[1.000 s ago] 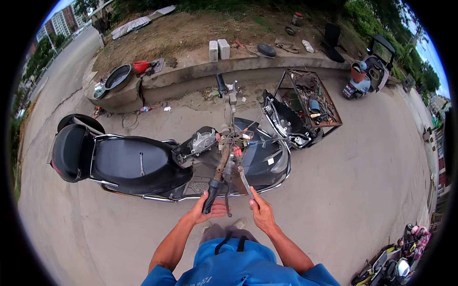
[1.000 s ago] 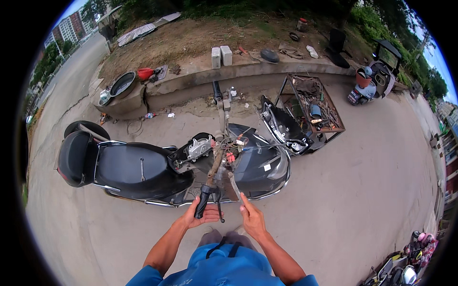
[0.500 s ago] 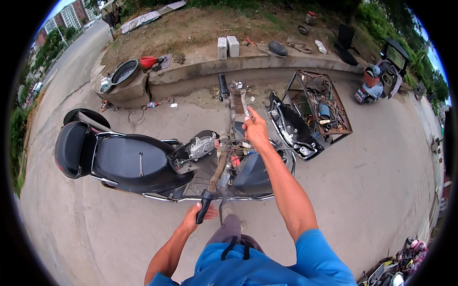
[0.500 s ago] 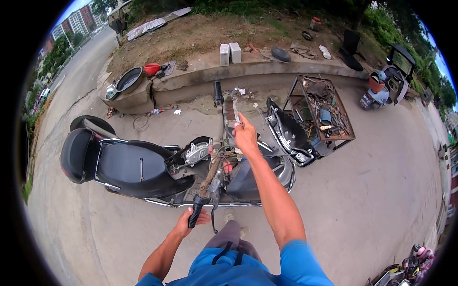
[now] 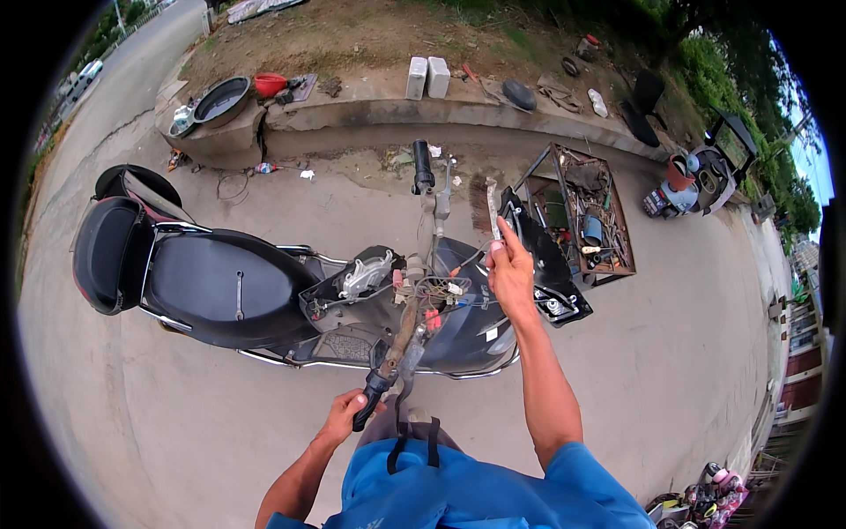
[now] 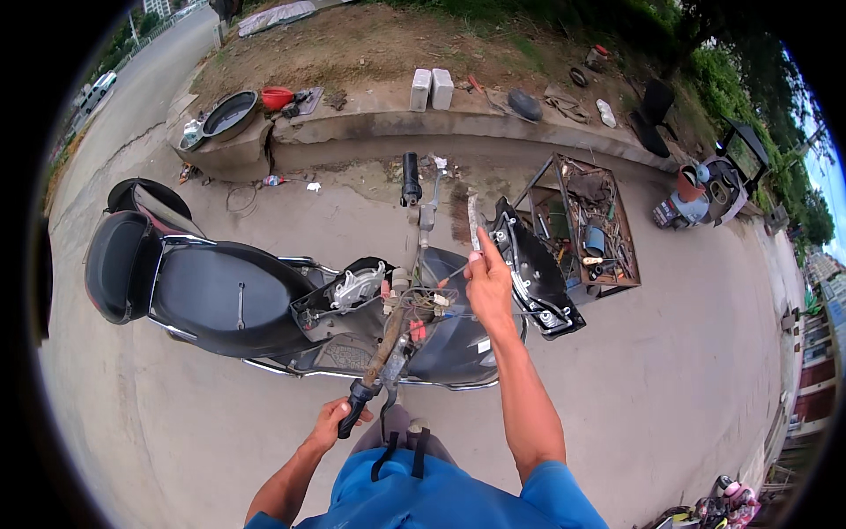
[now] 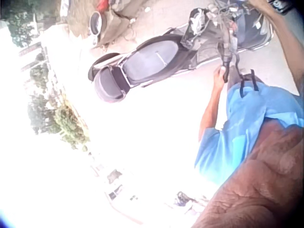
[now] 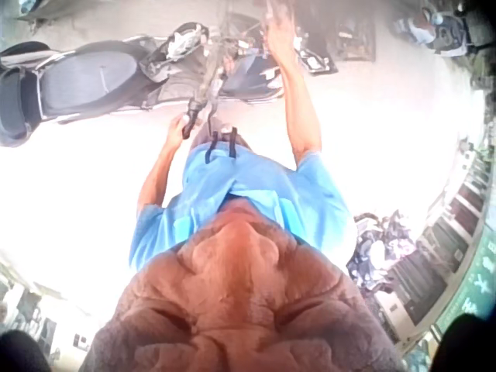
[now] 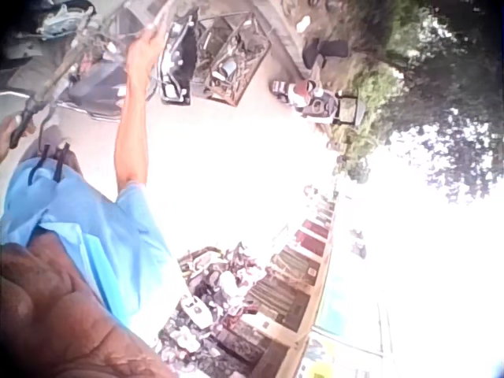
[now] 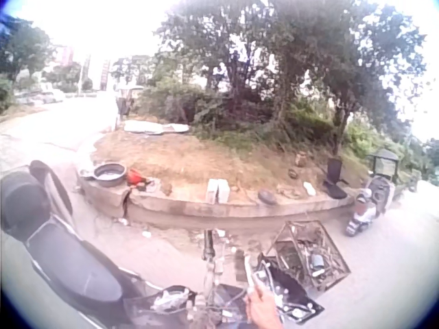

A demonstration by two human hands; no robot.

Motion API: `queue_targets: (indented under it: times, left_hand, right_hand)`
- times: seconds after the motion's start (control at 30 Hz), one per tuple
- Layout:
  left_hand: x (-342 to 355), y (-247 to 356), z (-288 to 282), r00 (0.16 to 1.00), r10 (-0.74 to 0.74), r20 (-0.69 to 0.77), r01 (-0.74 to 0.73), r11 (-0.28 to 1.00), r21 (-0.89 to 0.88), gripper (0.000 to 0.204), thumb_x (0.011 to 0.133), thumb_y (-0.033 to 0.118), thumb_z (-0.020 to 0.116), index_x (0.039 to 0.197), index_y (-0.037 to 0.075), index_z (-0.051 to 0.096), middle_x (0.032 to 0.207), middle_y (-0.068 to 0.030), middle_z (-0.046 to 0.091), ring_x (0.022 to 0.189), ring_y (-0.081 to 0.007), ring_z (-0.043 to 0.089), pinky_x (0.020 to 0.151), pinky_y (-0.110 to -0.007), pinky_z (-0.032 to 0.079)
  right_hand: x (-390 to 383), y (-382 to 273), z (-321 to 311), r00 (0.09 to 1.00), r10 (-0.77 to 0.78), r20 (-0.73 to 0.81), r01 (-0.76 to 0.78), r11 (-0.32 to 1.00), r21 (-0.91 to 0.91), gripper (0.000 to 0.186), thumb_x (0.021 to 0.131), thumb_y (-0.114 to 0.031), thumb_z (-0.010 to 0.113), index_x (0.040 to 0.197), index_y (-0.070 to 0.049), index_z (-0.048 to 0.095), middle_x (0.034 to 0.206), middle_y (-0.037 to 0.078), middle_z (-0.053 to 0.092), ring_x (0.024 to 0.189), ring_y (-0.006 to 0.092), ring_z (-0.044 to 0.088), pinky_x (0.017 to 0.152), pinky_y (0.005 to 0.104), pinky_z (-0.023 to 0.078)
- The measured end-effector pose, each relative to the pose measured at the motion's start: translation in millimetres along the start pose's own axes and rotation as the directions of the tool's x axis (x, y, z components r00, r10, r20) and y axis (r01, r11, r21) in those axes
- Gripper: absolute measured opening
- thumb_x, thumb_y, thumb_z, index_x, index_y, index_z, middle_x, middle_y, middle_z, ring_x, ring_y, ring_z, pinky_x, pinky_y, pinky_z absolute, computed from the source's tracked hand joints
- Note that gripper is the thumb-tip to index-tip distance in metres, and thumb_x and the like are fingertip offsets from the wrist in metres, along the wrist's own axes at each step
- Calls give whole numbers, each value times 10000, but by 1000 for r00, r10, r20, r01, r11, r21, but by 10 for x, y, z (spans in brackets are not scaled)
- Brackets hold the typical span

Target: The person works on the exposed wiring and handlebar components of a motorcycle using a screwdriver and their hands. They move between a parts cart and the motorcycle, pulling on wires, using a screwdriver to pry or loosen components, and handling a small electrical connector.

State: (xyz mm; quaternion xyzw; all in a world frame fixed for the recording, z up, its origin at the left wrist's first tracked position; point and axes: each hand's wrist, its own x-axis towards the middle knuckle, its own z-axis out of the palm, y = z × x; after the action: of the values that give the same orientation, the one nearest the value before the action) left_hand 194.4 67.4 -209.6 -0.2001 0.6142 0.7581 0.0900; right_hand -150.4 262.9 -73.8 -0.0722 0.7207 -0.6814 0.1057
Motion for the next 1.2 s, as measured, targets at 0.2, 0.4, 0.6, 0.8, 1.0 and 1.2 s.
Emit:
queue_targets:
  times: [0.2,0.4,0.6,0.8,1.0,1.2]
  left_hand:
    - [24,82,-15,1000,-31,5,30,995,96,632,971,571,511,1085,-31,664,991,-153,732,929,-210,680,831,-343,520]
    - [-28,108,19,1000,-5,-18,4,998,-60,462,1005,412,545,1103,-25,658,982,-120,730,913,-144,642,829,-294,482]
    - [51,148,2,998,-27,54,24,998,59,437,1014,392,539,1083,-22,662,984,-108,720,872,-132,633,785,-280,483]
    - [17,134,20,995,-98,3,98,995,-22,447,1004,394,518,1072,-18,676,984,-106,728,907,-149,644,848,-306,487]
    - [54,124,4,997,-68,24,67,997,41,440,995,394,542,1066,-24,659,976,-107,727,894,-141,635,821,-308,491]
    - [-8,29,-11,997,-42,-62,40,999,-26,406,977,362,576,1069,-29,638,967,-134,729,917,-161,662,851,-312,499]
  right_hand:
    - [676,-106,585,1000,-5,24,19,785,-619,466,1016,-138,473,1478,-72,471,723,42,574,594,134,570,580,311,489]
    - [101,142,344,998,-9,57,35,883,-468,456,1011,-160,475,1465,-123,496,746,175,644,673,233,669,702,394,532]
    - [772,28,478,987,-157,40,145,749,-647,445,984,-165,507,1419,-75,532,716,206,599,624,247,594,675,403,495]
    - [118,245,392,997,-56,49,70,931,-357,469,999,-108,493,1468,-82,487,691,79,572,577,156,592,629,361,552]
    - [925,182,398,996,52,73,-25,940,-341,471,1014,-116,481,1482,-65,468,678,-20,483,541,73,437,455,264,384]
    - [-152,426,172,969,-209,133,244,899,-363,468,1019,-72,493,1487,-81,471,735,-28,526,588,57,439,511,240,405]
